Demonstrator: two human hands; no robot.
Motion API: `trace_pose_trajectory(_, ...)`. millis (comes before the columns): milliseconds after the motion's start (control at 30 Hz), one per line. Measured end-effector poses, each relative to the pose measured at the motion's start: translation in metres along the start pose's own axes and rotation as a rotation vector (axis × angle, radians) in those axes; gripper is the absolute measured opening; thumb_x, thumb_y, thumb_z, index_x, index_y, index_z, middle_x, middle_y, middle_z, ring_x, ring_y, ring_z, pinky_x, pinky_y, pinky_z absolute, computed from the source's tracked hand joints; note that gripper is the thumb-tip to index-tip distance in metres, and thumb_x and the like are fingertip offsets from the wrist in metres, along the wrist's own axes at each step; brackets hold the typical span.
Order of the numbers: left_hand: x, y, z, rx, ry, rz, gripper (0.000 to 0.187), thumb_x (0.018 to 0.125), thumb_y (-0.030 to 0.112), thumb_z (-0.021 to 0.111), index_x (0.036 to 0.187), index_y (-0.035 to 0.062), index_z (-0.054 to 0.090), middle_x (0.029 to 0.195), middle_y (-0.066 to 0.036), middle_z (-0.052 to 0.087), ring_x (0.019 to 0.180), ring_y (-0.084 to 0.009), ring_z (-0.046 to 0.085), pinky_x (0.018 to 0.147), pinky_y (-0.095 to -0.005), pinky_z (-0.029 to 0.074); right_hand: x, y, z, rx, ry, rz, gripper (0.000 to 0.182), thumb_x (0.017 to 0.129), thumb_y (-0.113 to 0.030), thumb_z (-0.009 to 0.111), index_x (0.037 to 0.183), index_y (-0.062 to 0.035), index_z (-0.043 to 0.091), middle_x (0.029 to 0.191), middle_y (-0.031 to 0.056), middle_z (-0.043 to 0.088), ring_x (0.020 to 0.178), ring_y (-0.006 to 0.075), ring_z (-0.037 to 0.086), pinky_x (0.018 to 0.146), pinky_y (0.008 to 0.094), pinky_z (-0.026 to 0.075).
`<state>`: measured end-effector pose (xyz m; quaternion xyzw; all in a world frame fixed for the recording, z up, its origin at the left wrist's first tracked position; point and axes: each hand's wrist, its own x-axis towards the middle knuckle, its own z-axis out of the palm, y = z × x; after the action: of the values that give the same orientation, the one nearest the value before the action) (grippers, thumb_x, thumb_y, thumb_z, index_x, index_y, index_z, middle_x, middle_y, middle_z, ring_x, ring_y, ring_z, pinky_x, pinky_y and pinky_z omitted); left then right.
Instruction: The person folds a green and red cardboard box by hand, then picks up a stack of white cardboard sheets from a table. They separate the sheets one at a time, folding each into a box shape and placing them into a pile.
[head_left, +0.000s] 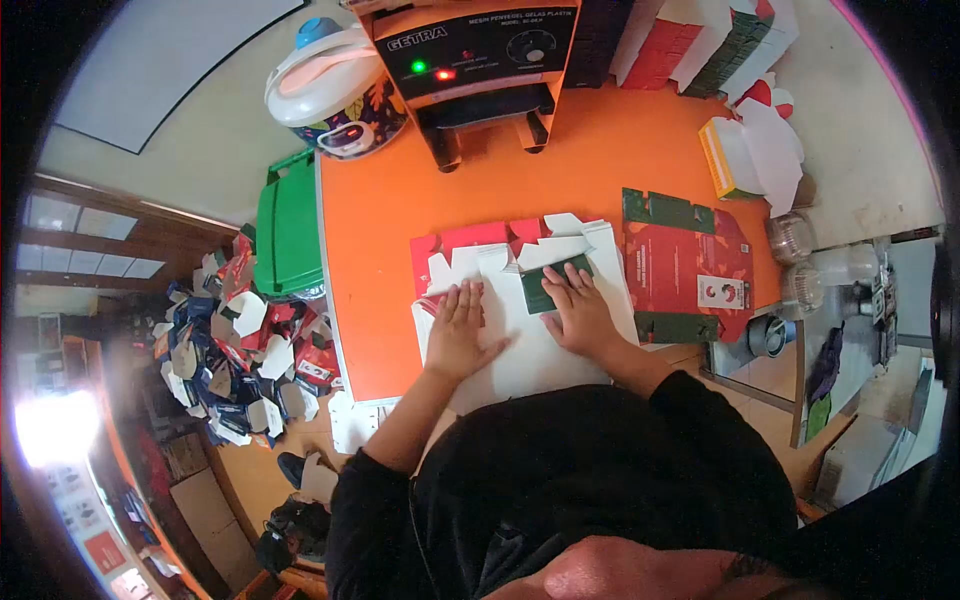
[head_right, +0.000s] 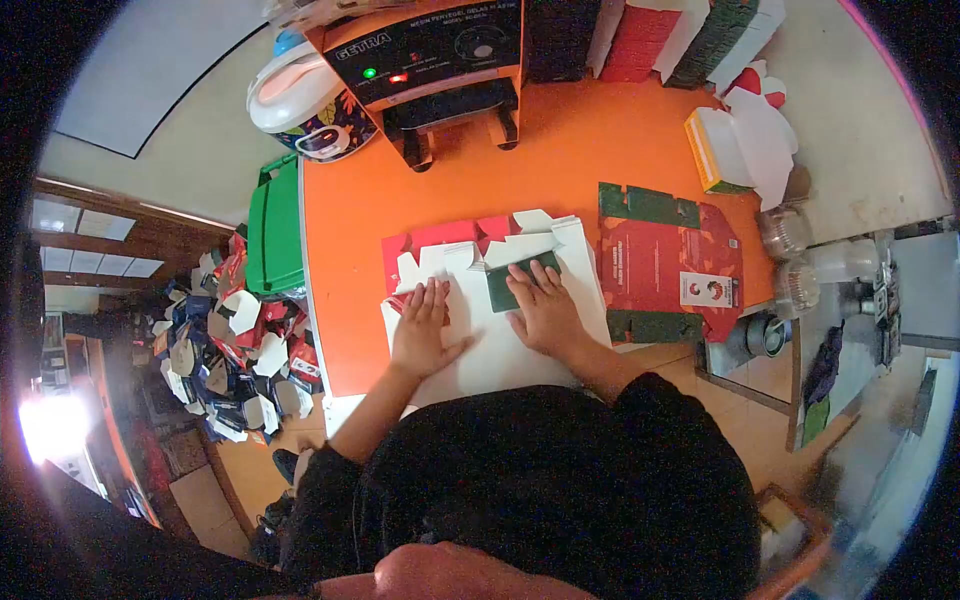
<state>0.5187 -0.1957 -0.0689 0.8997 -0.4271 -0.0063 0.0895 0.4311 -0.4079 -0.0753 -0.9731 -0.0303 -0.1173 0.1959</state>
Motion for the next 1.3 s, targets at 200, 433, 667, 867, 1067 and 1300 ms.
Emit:
trace_pose_trajectory(200,0.088,-0.039,-0.058,-0.249,-0.234,-0.136,0.068,0.064,0.047,0.067,0.114,0.0035,0.053,0.118,-0.019,0.051,0.101,-0.0285,0.055,0.087,-0.0361,0.043,0.062,0.015,-0.040,-0.179,-0.252,-0.128,0.017,0.077,-0.011,0.048,0.092,-0.0106,0.055,0.085,0.0056,0.061,0.083,0.0246,0.058,0.071,0.0394,0.045)
trace_pose_trajectory(433,0.121,-0.018,-0.075,-0.439,-0.818,-0.077,0.041,0.066,0.028,0.067,0.100,0.0065,0.060,0.093,-0.016,0.062,0.089,-0.0249,0.060,0.076,-0.0370,0.047,0.075,0.025,-0.107,-0.307,0.088,-0.389,0.014,0.072,-0.013,0.055,0.085,-0.0093,0.055,0.081,0.0088,0.061,0.082,0.0280,0.058,0.072,0.0381,0.045)
trace_pose_trajectory(667,0.051,0.027,-0.027,-0.012,-0.176,0.064,0.027,0.076,0.014,0.052,0.100,0.0046,0.057,0.084,-0.010,0.062,0.081,-0.0257,0.061,0.070,-0.0369,0.049,0.031,0.073,-0.062,-0.238,-0.177,0.080,0.011,0.073,-0.009,0.050,0.083,-0.0044,0.052,0.088,0.0115,0.055,0.090,0.0305,0.056,0.070,0.0414,0.046)
trace_pose_trajectory(867,0.031,0.028,0.000,0.075,-0.021,0.109,0.053,0.083,0.032,0.050,0.125,0.0012,0.039,0.122,-0.019,0.048,0.112,-0.0262,0.049,0.099,-0.0408,0.032,-0.046,0.044,-0.029,0.031,0.146,0.163,0.042,0.078,-0.025,0.055,0.114,-0.0042,0.049,0.115,0.0162,0.051,0.109,0.0318,0.048,0.090,0.0398,0.040)
trace_pose_trajectory(1067,0.045,0.027,0.002,0.022,-0.178,0.030,0.070,0.080,0.047,0.049,0.130,-0.0003,0.032,0.129,-0.015,0.042,0.119,-0.0239,0.042,0.104,-0.0423,0.024,-0.045,0.044,-0.023,-0.025,0.077,0.154,0.055,0.077,-0.025,0.060,0.124,-0.0036,0.042,0.123,0.0163,0.048,0.112,0.0327,0.046,0.095,0.0414,0.036)
trace_pose_trajectory(1300,0.075,0.009,-0.030,0.012,-0.263,0.011,0.029,0.081,0.019,0.045,0.107,0.0174,0.058,0.086,-0.011,0.064,0.079,-0.0276,0.061,0.065,-0.0413,0.048,-0.031,0.080,-0.047,0.596,0.065,0.461,0.064,0.071,-0.022,0.067,0.125,-0.0022,0.039,0.120,0.0162,0.049,0.109,0.0309,0.049,0.091,0.0382,0.040)
